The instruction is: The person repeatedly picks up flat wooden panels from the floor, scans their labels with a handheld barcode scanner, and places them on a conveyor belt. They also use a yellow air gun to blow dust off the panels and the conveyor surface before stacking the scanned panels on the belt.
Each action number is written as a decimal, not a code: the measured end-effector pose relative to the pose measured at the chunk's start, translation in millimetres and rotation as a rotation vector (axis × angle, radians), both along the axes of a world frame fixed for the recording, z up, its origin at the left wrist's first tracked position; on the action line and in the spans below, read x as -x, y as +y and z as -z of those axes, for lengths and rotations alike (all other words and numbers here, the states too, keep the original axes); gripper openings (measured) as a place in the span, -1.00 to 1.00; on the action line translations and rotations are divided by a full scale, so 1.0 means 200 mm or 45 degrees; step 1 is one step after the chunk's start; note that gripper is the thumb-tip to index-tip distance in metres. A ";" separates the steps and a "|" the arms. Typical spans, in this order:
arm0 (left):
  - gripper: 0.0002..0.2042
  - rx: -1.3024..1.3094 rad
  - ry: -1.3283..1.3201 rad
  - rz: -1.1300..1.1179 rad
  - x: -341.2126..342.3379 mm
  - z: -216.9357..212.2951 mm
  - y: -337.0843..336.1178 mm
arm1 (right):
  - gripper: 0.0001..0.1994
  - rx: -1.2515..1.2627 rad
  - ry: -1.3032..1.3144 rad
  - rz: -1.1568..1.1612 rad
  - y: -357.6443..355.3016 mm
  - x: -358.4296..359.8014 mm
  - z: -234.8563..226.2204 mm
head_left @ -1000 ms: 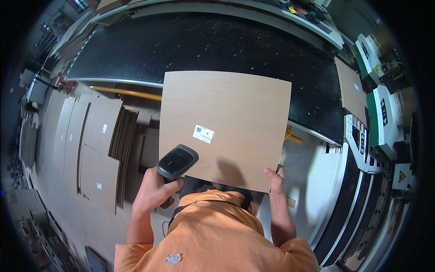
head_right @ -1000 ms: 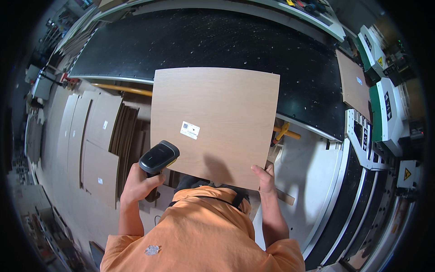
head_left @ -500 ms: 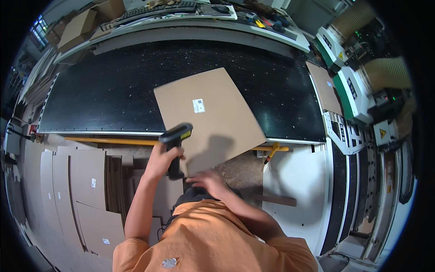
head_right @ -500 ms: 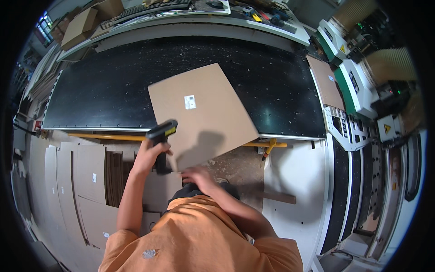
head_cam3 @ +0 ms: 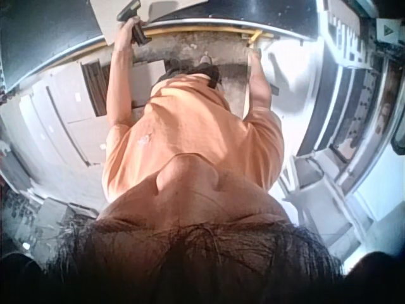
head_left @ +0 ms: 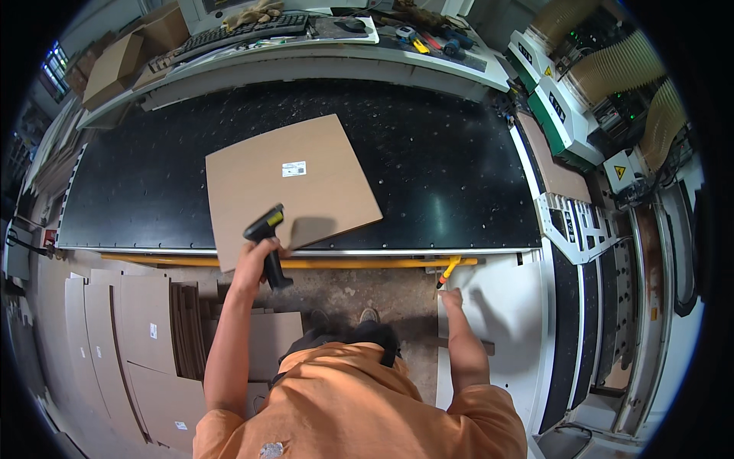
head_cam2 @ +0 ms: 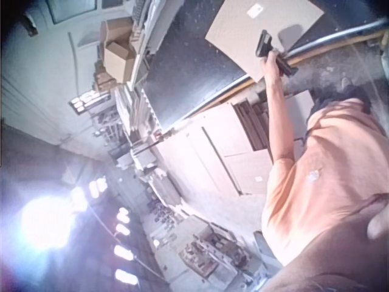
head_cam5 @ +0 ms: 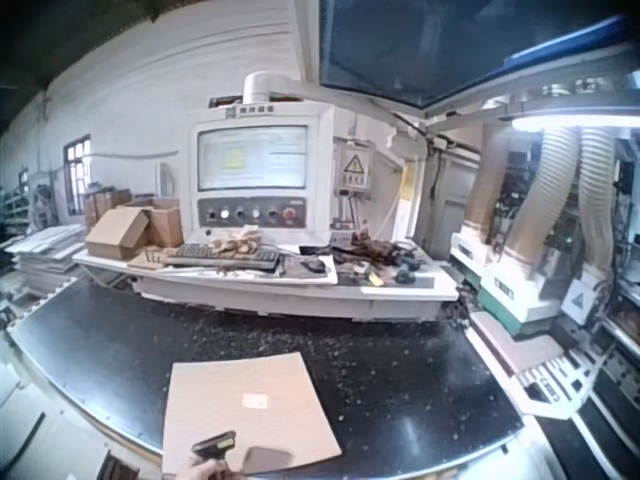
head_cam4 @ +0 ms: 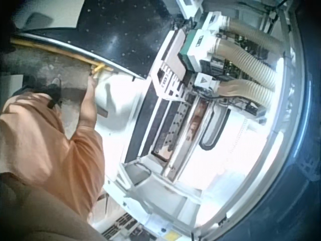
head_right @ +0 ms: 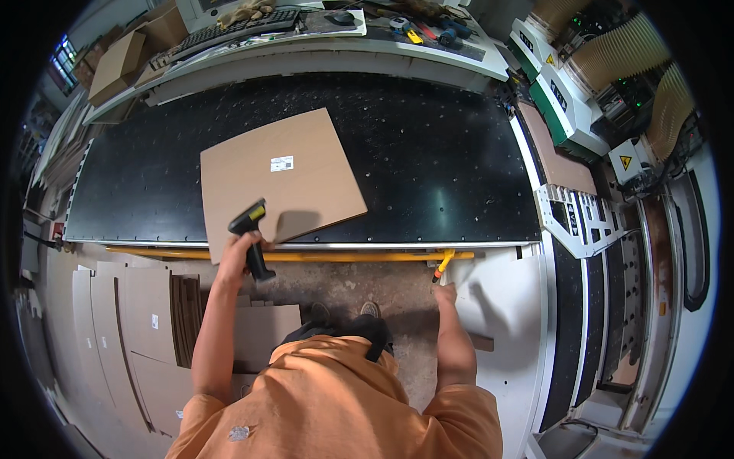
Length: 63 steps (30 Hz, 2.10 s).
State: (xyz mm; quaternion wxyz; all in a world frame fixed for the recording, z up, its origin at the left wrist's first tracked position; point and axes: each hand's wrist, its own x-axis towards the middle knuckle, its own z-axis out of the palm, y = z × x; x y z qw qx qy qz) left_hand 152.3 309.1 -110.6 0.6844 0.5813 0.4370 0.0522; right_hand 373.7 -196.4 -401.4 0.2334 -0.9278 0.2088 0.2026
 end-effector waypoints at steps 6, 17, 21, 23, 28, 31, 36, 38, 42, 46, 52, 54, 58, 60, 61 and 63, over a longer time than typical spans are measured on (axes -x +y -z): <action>-0.70 -0.169 -0.108 -0.087 -0.35 0.09 0.08 | -0.71 -0.714 -0.168 0.067 0.06 -0.29 0.11; -0.76 -0.307 -0.265 -0.343 -0.24 0.24 0.13 | -0.57 -1.126 -0.471 0.647 -0.30 -0.15 -0.50; -0.76 -0.224 -0.184 -0.374 -0.04 0.15 0.18 | -0.59 -1.673 -0.629 0.804 -0.63 0.14 -1.00; -0.78 -0.172 -0.115 -0.391 0.07 0.10 0.16 | -0.58 -1.685 -0.570 0.760 -0.66 0.22 -1.14; -0.69 -0.221 0.197 -0.182 0.34 0.03 -0.09 | -0.53 -1.290 0.085 0.274 -0.40 0.35 -1.37; -0.73 0.056 0.163 -0.277 0.35 0.09 -0.25 | -0.50 -1.377 0.298 -0.070 -0.12 0.41 -1.46; -0.67 0.255 -0.100 -0.478 0.14 0.19 -0.40 | -0.52 -1.470 0.347 -0.458 0.21 0.34 -1.56; -0.70 0.203 -0.094 -0.539 0.09 0.18 -0.42 | -0.52 -1.462 0.336 -0.537 0.31 0.30 -1.60; -0.75 0.028 -0.171 -0.692 0.12 0.12 -0.42 | -0.51 -1.529 0.489 -0.874 0.51 0.31 -1.70; -0.78 -0.037 -0.241 -0.942 0.23 0.18 -0.37 | -0.54 -1.627 0.684 -1.119 0.66 0.40 -1.71; -0.78 -0.244 -0.283 -1.098 0.35 0.43 -0.23 | -0.57 -1.553 0.731 -0.976 0.62 0.45 -1.48; -0.78 -0.212 -0.296 -1.245 0.38 0.49 -0.14 | -0.59 -1.434 0.545 -0.646 0.57 0.40 -1.34; -0.75 -0.135 -0.337 -1.200 0.38 0.61 0.11 | -0.33 -0.842 -0.064 0.051 0.38 0.16 -1.12; -0.77 -0.232 -0.367 -1.261 0.40 0.65 0.26 | -0.40 -0.587 -0.432 0.182 0.27 0.06 -1.08; -0.76 -0.303 -0.474 -1.276 0.39 0.68 0.33 | -0.43 -0.575 -0.531 0.282 0.22 0.02 -1.07; -0.63 -0.344 -0.490 -1.269 0.40 0.71 0.48 | -0.48 -0.567 -0.616 0.504 0.13 -0.02 -1.09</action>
